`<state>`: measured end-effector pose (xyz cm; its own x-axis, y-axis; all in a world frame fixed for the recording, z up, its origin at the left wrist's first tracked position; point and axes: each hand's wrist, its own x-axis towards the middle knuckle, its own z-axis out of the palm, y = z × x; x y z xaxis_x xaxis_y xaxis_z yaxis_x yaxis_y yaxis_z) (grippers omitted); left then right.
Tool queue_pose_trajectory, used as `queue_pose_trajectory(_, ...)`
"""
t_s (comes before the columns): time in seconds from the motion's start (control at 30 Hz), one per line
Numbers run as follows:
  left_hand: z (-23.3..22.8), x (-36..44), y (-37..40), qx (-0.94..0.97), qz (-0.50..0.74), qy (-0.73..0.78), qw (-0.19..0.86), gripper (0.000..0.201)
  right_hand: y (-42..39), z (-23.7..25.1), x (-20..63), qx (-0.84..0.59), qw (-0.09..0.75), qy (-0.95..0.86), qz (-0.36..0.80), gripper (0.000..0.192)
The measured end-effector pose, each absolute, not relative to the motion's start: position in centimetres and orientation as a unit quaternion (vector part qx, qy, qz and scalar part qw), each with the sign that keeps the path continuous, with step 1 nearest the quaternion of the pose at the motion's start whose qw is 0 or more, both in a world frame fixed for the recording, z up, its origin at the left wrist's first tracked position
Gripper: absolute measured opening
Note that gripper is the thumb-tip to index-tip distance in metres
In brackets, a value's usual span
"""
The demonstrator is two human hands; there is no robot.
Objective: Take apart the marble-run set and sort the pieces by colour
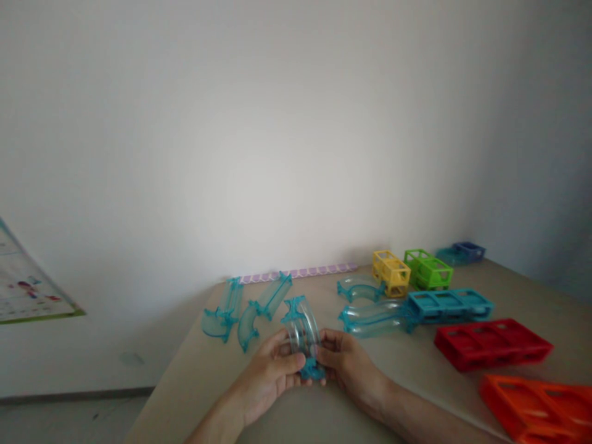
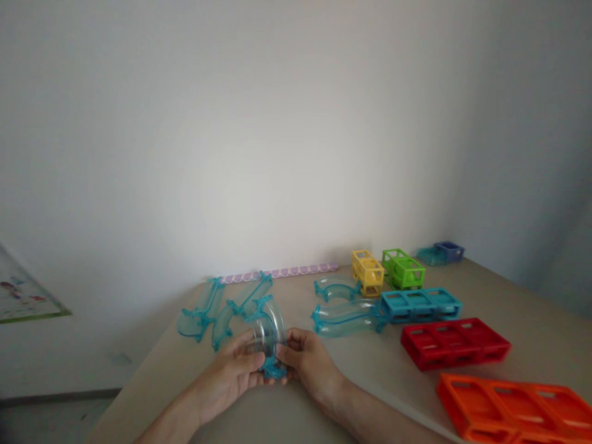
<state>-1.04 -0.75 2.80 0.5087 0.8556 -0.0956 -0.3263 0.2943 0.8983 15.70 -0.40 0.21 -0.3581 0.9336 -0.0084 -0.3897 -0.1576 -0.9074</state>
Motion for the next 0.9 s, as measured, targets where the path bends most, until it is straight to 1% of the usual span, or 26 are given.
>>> queue_pose_trajectory(0.13,3.2,-1.2,-0.8,0.439,0.380,0.300,0.757,0.042,-0.3,-0.2,15.5,-0.304,0.471,-0.461,0.688,0.043)
queue_pose_trajectory(0.33,2.9,-1.4,-0.7,0.430,0.390,0.317,0.750,0.041,-0.1,-0.1,15.6,-0.344,0.478,-0.479,0.651,0.044)
queue_pose_trajectory(0.4,2.3,-1.3,-0.4,0.420,0.432,0.356,0.714,0.045,0.0,0.0,15.7,-0.373,0.489,-0.488,0.618,0.042)
queue_pose_trajectory(0.47,1.8,-1.3,0.1,0.424,0.481,0.405,0.652,0.052,0.1,0.1,15.8,-0.407,0.505,-0.492,0.581,0.042)
queue_pose_trajectory(0.53,1.3,-1.4,0.4,0.450,0.506,0.436,0.592,0.056,0.2,0.1,15.8,-0.433,0.518,-0.483,0.557,0.046)
queue_pose_trajectory(0.7,0.9,-1.6,0.8,0.528,0.500,0.446,0.523,0.044,-0.1,0.0,15.5,-0.436,0.537,-0.458,0.559,0.068)
queue_pose_trajectory(0.77,0.8,-1.6,0.7,0.555,0.476,0.459,0.504,0.037,-0.2,0.0,15.4,-0.427,0.538,-0.460,0.562,0.073)
queue_pose_trajectory(0.83,0.9,-1.6,0.7,0.584,0.447,0.473,0.486,0.031,-0.4,0.0,15.4,-0.416,0.541,-0.464,0.565,0.069)
queue_pose_trajectory(0.9,1.0,-1.6,0.7,0.606,0.432,0.480,0.464,0.030,-0.6,-0.2,15.5,-0.408,0.535,-0.488,0.556,0.060)
